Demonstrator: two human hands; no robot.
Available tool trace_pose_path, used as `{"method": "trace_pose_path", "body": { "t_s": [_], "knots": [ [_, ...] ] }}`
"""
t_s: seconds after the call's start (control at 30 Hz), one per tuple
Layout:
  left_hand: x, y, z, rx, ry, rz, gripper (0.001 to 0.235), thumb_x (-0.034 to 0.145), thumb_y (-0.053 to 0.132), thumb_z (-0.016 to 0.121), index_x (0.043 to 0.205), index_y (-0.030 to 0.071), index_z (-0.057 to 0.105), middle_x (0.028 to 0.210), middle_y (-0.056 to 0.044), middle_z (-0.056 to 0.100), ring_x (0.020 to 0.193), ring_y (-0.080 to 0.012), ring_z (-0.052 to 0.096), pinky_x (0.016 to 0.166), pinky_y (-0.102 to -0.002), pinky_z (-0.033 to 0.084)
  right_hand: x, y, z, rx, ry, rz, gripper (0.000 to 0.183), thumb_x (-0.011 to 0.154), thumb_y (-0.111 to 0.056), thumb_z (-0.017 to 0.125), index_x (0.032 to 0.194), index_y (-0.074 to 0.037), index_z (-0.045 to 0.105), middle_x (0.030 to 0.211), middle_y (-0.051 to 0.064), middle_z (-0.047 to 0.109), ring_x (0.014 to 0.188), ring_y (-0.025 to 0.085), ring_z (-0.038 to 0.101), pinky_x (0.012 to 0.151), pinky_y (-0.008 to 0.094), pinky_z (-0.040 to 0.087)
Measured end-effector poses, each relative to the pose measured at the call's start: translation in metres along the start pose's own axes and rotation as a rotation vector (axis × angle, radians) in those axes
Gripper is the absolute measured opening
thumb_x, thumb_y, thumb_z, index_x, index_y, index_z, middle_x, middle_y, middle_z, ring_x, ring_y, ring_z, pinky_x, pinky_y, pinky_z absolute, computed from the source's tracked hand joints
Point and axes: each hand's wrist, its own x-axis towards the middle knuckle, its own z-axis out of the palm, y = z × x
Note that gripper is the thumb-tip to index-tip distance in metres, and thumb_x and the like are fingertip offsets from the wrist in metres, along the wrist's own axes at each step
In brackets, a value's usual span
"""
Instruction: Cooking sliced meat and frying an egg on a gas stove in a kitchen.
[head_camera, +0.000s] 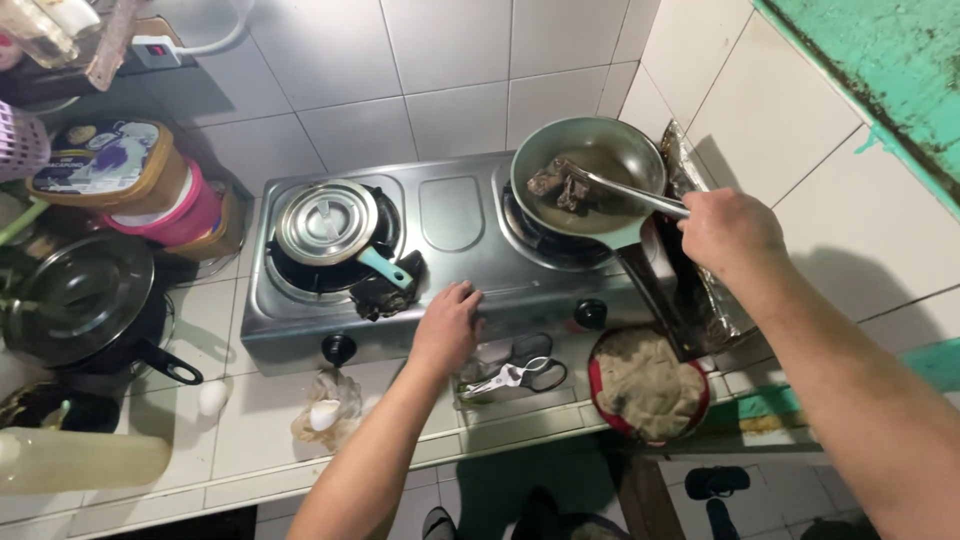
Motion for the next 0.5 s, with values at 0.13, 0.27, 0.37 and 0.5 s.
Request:
{"method": "trace_pose_path", "body": {
  "t_s": [0.13,0.27,0.37,0.5],
  "knots": [
    [0.002,0.006,0.004,0.010,0.010,-0.040,0.042,0.080,0.014,0.075,0.120,0.006,0.066,0.134,-0.018,0.061,0.128,-0.0373,0.053,0.109,-0.044,0.043,0.015,0.018,-0.008,0.024,0.022,-0.026,0.019,0.095,-0.029,0.071,0.103,-0.011,0.073,0.089,0.018,0.074,0.084,0.039,0.072,0.077,0.051,0.059],
    [0.002,0.011,0.002,0.012,0.020,-0.062,0.042,0.079,0.014,0.075,0.120,0.005,0.067,0.134,-0.019,0.061,0.128,-0.0370,0.054,0.108,-0.044,0.043,0.018,0.038,-0.021,0.050,-0.001,-0.004,0.021,0.090,-0.025,0.074,0.109,-0.015,0.074,0.090,0.018,0.074,0.082,0.037,0.072,0.077,0.050,0.058],
    [0.002,0.012,0.001,0.000,0.020,-0.069,0.043,0.079,0.013,0.075,0.121,0.005,0.067,0.135,-0.018,0.061,0.128,-0.0368,0.054,0.109,-0.044,0.043,0.011,0.041,-0.040,0.055,-0.040,-0.024,0.020,0.091,-0.020,0.073,0.111,-0.013,0.075,0.089,0.017,0.074,0.079,0.035,0.073,0.079,0.047,0.060],
    [0.001,0.005,0.010,-0.001,0.036,-0.054,0.044,0.079,0.012,0.075,0.122,0.005,0.068,0.135,-0.018,0.062,0.128,-0.0367,0.055,0.109,-0.043,0.044,0.008,0.040,-0.034,0.078,-0.139,-0.024,0.025,0.087,-0.016,0.076,0.111,-0.011,0.074,0.083,0.016,0.074,0.073,0.031,0.073,0.075,0.044,0.060]
  ]
}}
